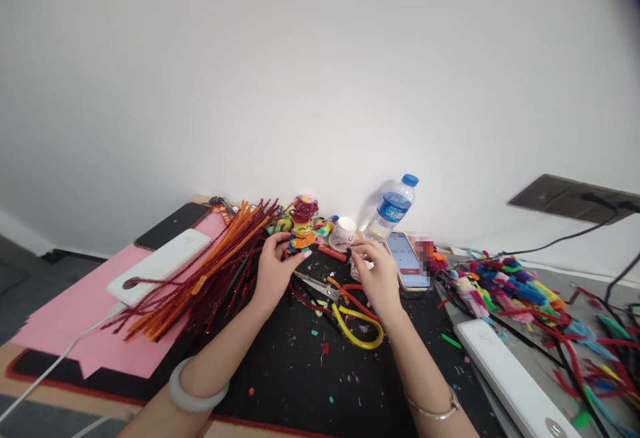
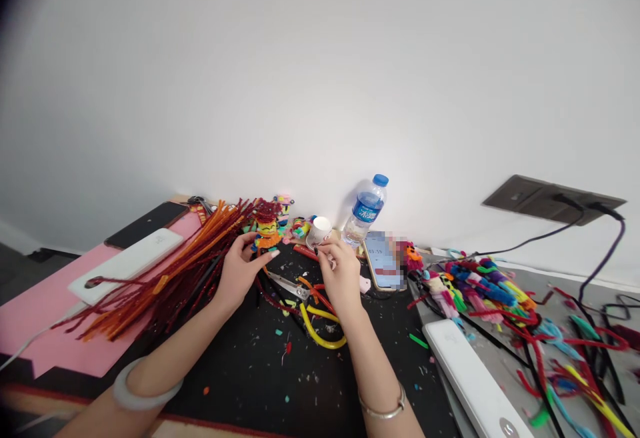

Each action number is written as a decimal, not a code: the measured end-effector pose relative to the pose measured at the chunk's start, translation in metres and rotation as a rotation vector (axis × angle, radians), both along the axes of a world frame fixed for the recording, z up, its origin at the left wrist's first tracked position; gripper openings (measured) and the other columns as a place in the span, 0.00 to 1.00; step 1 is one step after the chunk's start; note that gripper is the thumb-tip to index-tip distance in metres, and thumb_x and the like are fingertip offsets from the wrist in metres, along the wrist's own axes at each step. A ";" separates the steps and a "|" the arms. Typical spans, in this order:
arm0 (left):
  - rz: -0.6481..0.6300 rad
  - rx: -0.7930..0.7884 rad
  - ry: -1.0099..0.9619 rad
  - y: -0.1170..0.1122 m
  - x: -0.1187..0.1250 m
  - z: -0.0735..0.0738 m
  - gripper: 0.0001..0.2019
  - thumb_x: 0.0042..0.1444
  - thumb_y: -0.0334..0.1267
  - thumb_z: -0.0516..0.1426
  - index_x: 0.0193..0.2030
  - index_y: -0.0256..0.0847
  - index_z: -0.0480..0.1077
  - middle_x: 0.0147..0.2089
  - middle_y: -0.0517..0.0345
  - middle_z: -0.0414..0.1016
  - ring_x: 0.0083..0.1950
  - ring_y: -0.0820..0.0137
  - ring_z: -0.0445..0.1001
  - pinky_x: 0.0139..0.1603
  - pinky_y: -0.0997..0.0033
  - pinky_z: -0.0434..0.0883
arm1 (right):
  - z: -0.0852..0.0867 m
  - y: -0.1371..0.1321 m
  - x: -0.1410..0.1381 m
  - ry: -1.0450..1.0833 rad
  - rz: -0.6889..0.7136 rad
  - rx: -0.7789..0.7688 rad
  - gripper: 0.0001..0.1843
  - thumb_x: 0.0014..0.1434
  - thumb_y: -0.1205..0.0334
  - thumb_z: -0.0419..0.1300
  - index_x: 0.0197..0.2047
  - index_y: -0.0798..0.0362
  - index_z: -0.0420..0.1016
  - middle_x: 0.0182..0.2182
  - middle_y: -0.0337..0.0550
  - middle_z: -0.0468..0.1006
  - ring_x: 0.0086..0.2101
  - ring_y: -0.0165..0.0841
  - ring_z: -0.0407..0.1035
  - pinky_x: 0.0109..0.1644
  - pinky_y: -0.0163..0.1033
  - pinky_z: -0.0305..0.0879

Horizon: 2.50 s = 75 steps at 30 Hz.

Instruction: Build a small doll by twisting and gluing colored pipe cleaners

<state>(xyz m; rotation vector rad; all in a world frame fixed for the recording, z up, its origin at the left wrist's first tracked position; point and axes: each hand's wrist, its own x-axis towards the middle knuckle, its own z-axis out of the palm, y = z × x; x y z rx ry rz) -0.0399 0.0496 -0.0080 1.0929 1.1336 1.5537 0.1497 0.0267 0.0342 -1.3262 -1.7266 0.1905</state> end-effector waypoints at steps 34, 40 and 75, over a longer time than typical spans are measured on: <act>0.227 0.145 -0.289 0.019 -0.015 0.002 0.20 0.44 0.34 0.63 0.44 0.38 0.65 0.47 0.49 0.72 0.48 0.67 0.73 0.55 0.58 0.65 | -0.019 0.045 -0.067 0.170 0.219 -0.531 0.05 0.52 0.66 0.51 0.33 0.55 0.66 0.22 0.36 0.71 0.22 0.26 0.65 0.26 0.30 0.60; 0.203 0.136 -0.274 0.017 -0.015 -0.002 0.20 0.44 0.35 0.63 0.45 0.38 0.65 0.48 0.48 0.72 0.49 0.66 0.72 0.55 0.59 0.66 | 0.006 0.041 -0.045 0.378 0.271 -0.541 0.06 0.52 0.62 0.52 0.33 0.54 0.66 0.17 0.33 0.68 0.17 0.25 0.62 0.20 0.30 0.56; 0.174 0.159 -0.248 0.012 -0.011 0.002 0.21 0.43 0.35 0.63 0.46 0.38 0.65 0.47 0.49 0.72 0.48 0.66 0.72 0.54 0.59 0.66 | 0.032 -0.006 -0.015 0.363 0.288 -0.529 0.02 0.50 0.67 0.55 0.30 0.54 0.67 0.21 0.32 0.65 0.22 0.25 0.61 0.27 0.31 0.58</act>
